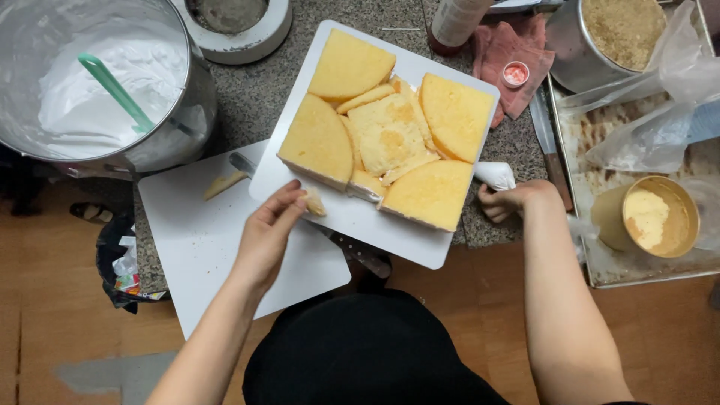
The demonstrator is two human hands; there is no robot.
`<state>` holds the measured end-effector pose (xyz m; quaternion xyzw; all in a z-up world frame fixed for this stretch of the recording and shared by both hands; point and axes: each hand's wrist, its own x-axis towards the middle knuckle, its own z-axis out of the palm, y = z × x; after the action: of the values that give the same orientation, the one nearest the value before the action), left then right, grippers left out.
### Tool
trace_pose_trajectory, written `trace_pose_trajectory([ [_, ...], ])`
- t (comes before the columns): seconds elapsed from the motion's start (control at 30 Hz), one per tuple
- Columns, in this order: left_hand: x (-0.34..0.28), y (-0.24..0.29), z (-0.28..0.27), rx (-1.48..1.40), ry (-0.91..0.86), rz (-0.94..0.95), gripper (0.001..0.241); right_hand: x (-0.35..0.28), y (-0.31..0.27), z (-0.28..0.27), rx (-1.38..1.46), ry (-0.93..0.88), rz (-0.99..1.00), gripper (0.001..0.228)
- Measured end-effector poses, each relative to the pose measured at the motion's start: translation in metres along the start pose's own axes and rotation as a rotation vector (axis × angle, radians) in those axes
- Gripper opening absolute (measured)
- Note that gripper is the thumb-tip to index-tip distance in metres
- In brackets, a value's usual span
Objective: The person places sponge cake pieces onto a cream-covered cake base on a white board, fitting pieces together to form the top layer. They then wipe the board with a cloth, and finally scoop a powdery cream mixture from a round tin using a spatula.
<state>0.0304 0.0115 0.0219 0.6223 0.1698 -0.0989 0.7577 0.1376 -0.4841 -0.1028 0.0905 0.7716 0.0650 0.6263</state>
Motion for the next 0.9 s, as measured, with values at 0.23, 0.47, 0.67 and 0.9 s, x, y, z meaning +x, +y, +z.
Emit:
trace_pose_trajectory([
  [0.23, 0.018, 0.02, -0.058, -0.458, -0.016, 0.028, 0.02, -0.022, 0.049, -0.078, -0.202, -0.793, -0.669, 0.078],
  [0.47, -0.017, 0.029, -0.042, -0.679, -0.036, -0.146, 0.036, -0.139, 0.09, -0.111, 0.128, -1.087, -1.223, 0.075],
  [0.67, -0.022, -0.002, -0.028, -0.787, -0.006, -0.205, 0.026, -0.15, 0.108, -0.108, -0.059, -1.282, -1.101, 0.033],
  [0.9, 0.003, -0.003, -0.027, -0.816, 0.02, -0.175, 0.032, -0.138, 0.163, -0.098, -0.334, -1.295, -1.282, 0.053],
])
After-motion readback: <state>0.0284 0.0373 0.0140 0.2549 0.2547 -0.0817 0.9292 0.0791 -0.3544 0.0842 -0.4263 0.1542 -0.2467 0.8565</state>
